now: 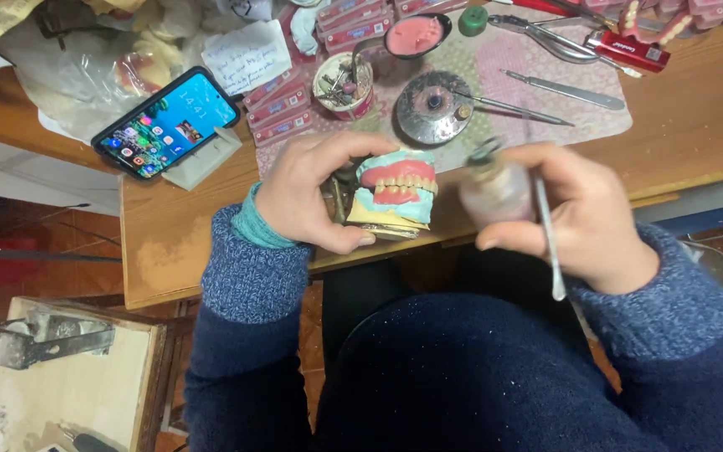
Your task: Applying and shaping pink wax or acrylic on a dental prosthetic model using manual tools and heat.
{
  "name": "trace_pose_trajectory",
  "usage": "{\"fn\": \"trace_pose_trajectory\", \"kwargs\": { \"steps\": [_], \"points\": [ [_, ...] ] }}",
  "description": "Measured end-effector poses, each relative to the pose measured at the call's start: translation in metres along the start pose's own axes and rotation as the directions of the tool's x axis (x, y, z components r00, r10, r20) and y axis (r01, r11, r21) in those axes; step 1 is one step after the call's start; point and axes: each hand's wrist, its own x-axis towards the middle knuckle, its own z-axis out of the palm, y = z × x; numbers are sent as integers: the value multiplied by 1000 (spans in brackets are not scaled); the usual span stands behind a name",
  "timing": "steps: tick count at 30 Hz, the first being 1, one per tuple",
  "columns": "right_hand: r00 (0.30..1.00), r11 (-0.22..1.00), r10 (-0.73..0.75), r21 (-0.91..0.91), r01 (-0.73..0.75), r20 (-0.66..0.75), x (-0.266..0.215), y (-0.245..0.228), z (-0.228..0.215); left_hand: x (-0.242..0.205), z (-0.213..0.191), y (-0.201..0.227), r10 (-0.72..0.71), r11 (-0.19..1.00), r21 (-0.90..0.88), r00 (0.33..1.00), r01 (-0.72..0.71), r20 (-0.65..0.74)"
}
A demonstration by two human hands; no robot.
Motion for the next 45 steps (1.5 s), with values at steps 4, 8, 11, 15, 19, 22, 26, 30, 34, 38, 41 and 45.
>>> {"fn": "trace_pose_trajectory", "kwargs": {
  "steps": [4, 8, 11, 15, 19, 22, 26, 30, 34, 38, 41, 45],
  "points": [
    [991, 981, 26, -192, -1, 131, 6, -11, 12, -3, 0, -6, 21, 999, -35, 1000, -21, -2],
    [991, 972, 40, -235, -9, 127, 6, -10, 12, -6, 0, -9, 18, 998, -67, 1000, -17, 3],
    [992, 970, 81, -235, -57, 94, 3, -8, 13, -10, 3, -14, -22, 984, -175, 1000, 23, 8],
    [994, 982, 11, -191, 10, 109, 3, -9, 16, -14, 6, -18, -20, 961, -277, 1000, 18, -1],
    [995, 963, -3, -267, 30, 101, 3, -7, 20, -18, 10, -21, -82, 863, -497, 996, 88, 35],
    [995, 976, 59, -215, -41, 79, -1, -4, 21, -20, 12, -22, -87, 856, -509, 996, 92, 33],
    [991, 984, -47, -165, 68, 129, 0, 0, 19, -21, 11, -22, -101, 816, -568, 994, 107, 42],
    [992, 973, 4, -231, 26, 127, 7, 2, 9, -16, 1, -11, -92, 889, -450, 996, 84, 5],
    [974, 977, 206, 36, -210, 93, 17, -18, -1, 2, -16, 19, 33, 999, 9, 999, -33, 9],
    [975, 920, -76, -362, 149, 209, 30, -40, 3, 8, -16, 38, 83, 956, 283, 996, -75, -19],
    [947, 869, -188, -405, 284, 262, 32, -43, 10, 12, -14, 44, 114, 893, 442, 993, -87, -35],
    [956, 847, -150, -467, 256, 251, 29, -36, 9, 13, -12, 47, 123, 861, 499, 992, -95, -23]
  ]
}}
